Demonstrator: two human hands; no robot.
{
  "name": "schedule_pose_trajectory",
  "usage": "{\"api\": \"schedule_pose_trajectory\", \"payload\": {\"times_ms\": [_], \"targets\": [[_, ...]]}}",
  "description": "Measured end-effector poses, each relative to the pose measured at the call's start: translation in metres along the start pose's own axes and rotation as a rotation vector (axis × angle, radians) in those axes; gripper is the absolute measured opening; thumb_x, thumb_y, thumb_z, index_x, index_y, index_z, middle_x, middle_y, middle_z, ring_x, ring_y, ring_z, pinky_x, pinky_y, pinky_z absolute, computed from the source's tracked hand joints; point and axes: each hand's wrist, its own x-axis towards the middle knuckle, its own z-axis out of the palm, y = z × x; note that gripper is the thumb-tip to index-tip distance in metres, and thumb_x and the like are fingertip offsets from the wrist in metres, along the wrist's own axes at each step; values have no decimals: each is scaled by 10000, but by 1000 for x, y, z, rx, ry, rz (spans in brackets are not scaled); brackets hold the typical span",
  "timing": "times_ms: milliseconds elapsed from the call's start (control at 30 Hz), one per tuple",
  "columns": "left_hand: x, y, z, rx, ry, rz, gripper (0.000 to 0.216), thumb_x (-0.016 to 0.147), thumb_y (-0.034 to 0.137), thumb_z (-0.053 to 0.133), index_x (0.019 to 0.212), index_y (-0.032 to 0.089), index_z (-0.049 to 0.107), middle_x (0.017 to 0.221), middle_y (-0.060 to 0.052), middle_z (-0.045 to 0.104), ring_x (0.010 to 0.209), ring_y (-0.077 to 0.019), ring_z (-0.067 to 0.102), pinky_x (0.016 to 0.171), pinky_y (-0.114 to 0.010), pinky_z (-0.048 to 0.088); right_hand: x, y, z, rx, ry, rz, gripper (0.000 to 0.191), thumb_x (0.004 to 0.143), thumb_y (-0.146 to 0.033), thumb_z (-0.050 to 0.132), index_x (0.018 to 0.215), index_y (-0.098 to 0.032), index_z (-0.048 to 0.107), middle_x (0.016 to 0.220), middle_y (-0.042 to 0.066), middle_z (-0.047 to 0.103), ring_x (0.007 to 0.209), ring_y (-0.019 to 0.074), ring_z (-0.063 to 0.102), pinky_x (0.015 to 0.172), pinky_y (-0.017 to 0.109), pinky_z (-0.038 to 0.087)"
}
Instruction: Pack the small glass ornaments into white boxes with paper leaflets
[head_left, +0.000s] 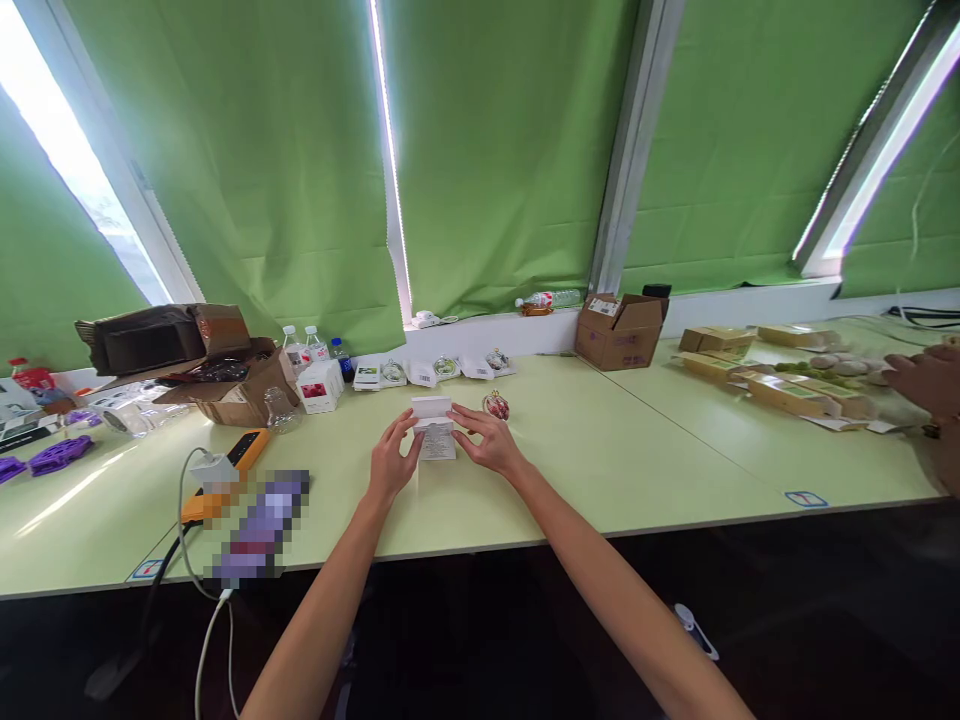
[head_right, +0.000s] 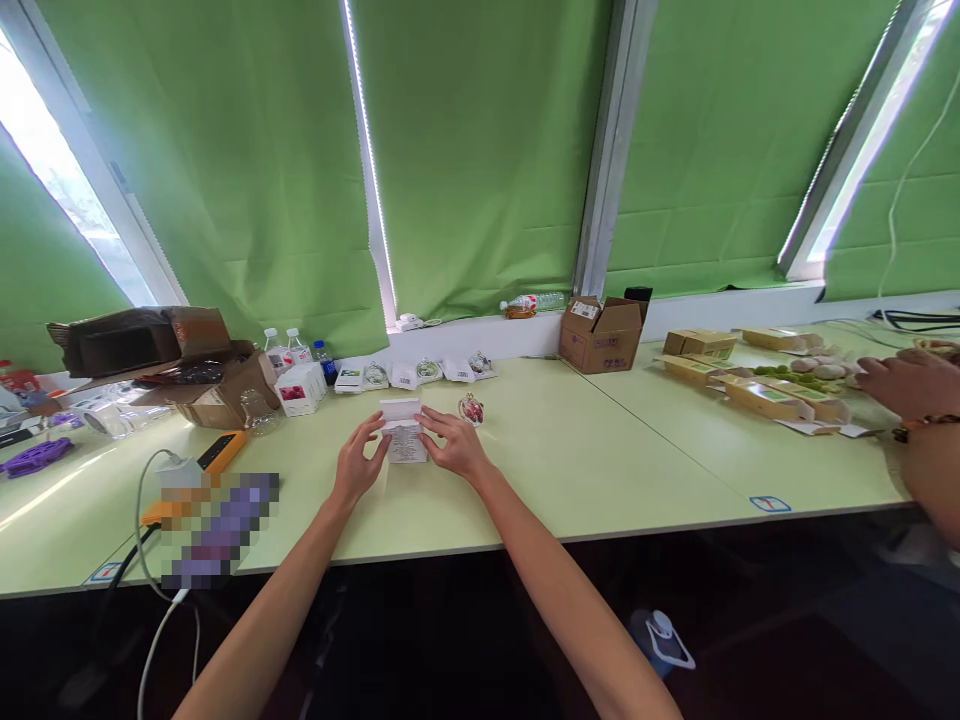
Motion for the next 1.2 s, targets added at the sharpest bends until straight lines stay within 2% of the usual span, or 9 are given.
{"api": "schedule_pose_trajectory", "payload": {"times_ms": [267, 400, 733, 1100, 1200], "targets": [[0, 4, -2, 3, -31, -4, 328, 905, 322, 541, 1227, 271, 505, 1400, -62, 503, 1239, -236, 523, 903, -448, 560, 0, -6, -1, -4, 14, -26, 435, 861, -287, 581, 1295, -321, 591, 1435, 10, 465, 1108, 270, 617, 965, 455, 497], [0, 7, -2, 25, -31, -10, 340, 896, 325, 551, 1227, 269, 494, 1399, -70, 498, 1259, -244, 503, 926, -467, 543, -1, -6, 0, -13, 37, -23, 415, 851, -301, 595, 1265, -316, 612, 1414, 19, 496, 1076, 268, 616, 960, 468, 498], [0, 12, -2, 62, -48, 29, 443, 869, 319, 593, 1267, 264, 408, 1436, -83, 456, 1261, -232, 507, 939, -430, 531, -2, -8, 0, 65, -9, -4, 479, 845, -308, 589, 1322, -312, 552, 1386, 33, 525, 1178, 274, 563, 766, 385, 592], [0, 10, 0, 39, -71, 15, 457, 861, 352, 605, 1263, 254, 410, 1422, -107, 458, 1288, -261, 473, 973, -469, 494, 0, -16, -2, 73, -26, 18, 407, 843, -331, 588, 1247, -287, 567, 1446, 33, 458, 1176, 257, 565, 739, 349, 598], [1, 11, 1, 54, -60, 23, 461, 856, 349, 613, 1260, 252, 412, 1429, -106, 452, 1282, -256, 481, 973, -457, 496, -1, -16, -2, 72, -43, 20, 412, 838, -334, 595, 1245, -284, 552, 1457, 30, 446, 1090, 236, 611, 715, 334, 591]]}}
